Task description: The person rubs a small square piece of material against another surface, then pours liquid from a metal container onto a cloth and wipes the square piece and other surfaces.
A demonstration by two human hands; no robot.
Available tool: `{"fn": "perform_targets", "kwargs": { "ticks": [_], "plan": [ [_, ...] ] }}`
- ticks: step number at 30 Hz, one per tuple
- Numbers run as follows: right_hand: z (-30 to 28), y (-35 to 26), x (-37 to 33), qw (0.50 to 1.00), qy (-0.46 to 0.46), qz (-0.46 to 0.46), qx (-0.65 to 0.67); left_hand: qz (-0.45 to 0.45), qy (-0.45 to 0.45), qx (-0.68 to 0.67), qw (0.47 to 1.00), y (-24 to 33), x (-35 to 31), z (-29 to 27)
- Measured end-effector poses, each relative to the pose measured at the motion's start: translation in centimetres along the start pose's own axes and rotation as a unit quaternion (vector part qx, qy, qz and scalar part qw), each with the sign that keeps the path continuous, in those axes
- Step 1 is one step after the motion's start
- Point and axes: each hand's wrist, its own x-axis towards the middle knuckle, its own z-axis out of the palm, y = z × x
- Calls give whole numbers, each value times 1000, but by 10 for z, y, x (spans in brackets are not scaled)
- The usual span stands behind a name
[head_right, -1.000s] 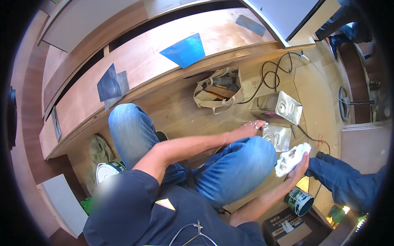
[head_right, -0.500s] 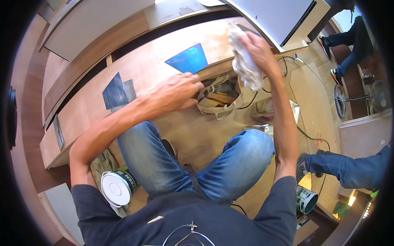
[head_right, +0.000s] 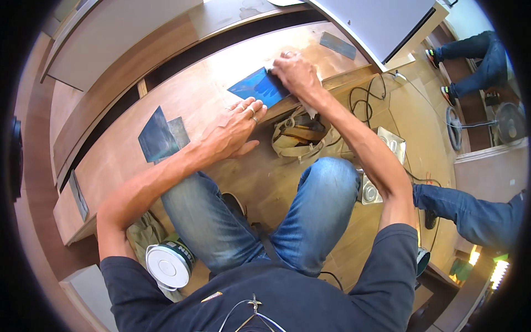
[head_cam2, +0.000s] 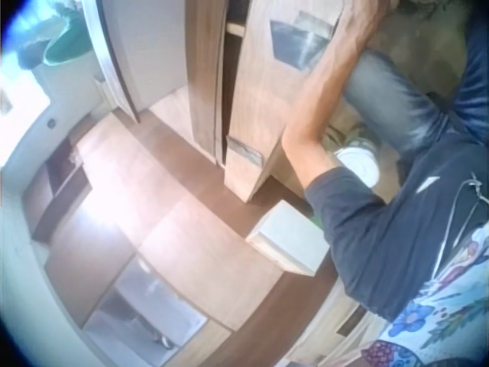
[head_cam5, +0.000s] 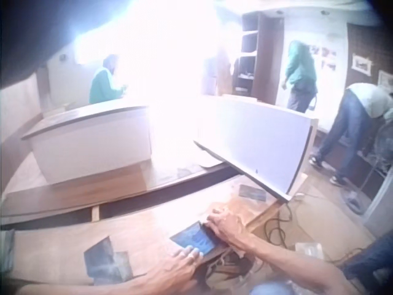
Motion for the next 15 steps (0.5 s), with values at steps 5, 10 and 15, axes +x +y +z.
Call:
{"fn": "perform_targets", "kwargs": {
  "ticks": [5,10,15],
  "plan": [
    [7,-35,-6,995,-32,-26,90,-8,-9,7,1000,-4,-8,-1],
    [3,-14,-2,998,1,27,59,1,11,-9,1000,-8,-3,3],
    [6,-15,-22,998,34,-11,47,-14,16,2,1000,-11,-7,12]
  ]
}}
